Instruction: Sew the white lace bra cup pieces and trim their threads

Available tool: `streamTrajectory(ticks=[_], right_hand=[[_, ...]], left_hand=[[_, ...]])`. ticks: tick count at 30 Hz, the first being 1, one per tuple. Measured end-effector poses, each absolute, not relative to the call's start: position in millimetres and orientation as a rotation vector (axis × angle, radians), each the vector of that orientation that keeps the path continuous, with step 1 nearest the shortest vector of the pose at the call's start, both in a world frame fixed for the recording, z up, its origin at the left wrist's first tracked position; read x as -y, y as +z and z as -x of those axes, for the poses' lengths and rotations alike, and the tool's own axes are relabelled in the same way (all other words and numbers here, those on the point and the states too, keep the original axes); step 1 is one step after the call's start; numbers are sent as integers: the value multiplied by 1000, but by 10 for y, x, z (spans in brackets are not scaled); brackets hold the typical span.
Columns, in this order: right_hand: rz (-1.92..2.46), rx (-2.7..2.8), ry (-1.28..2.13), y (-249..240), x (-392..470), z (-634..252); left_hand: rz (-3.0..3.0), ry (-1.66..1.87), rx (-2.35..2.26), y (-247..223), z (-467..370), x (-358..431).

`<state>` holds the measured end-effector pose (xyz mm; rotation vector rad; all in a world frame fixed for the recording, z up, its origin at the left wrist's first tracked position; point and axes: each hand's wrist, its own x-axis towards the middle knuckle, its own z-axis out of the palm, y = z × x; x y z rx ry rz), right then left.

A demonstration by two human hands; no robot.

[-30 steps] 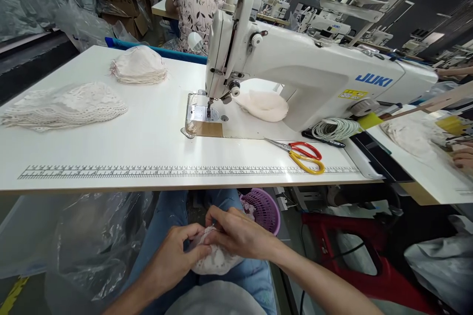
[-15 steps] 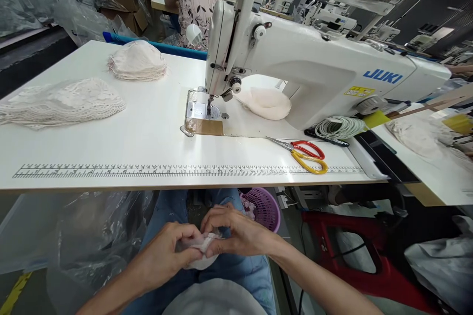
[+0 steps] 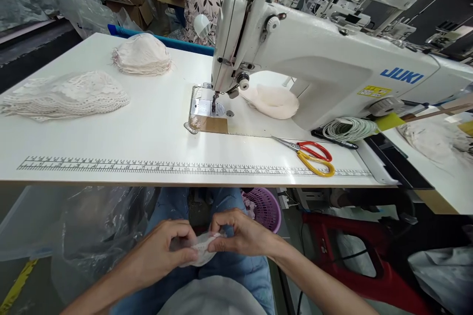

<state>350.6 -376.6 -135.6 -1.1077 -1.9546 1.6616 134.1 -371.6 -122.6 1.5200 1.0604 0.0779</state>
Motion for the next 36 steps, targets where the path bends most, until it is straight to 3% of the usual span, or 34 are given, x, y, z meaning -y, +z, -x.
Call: streamTrajectory(ticks=[12,36], right_hand=[[1198,1873,1806,-1322,3757,-3515],[1146,1988,1686,-1323,3805,-3469]], left_hand=[[-1425,31,-1050,-1171,-1331,3684],[-1337,104,-1061,-1227,-1402,3717]])
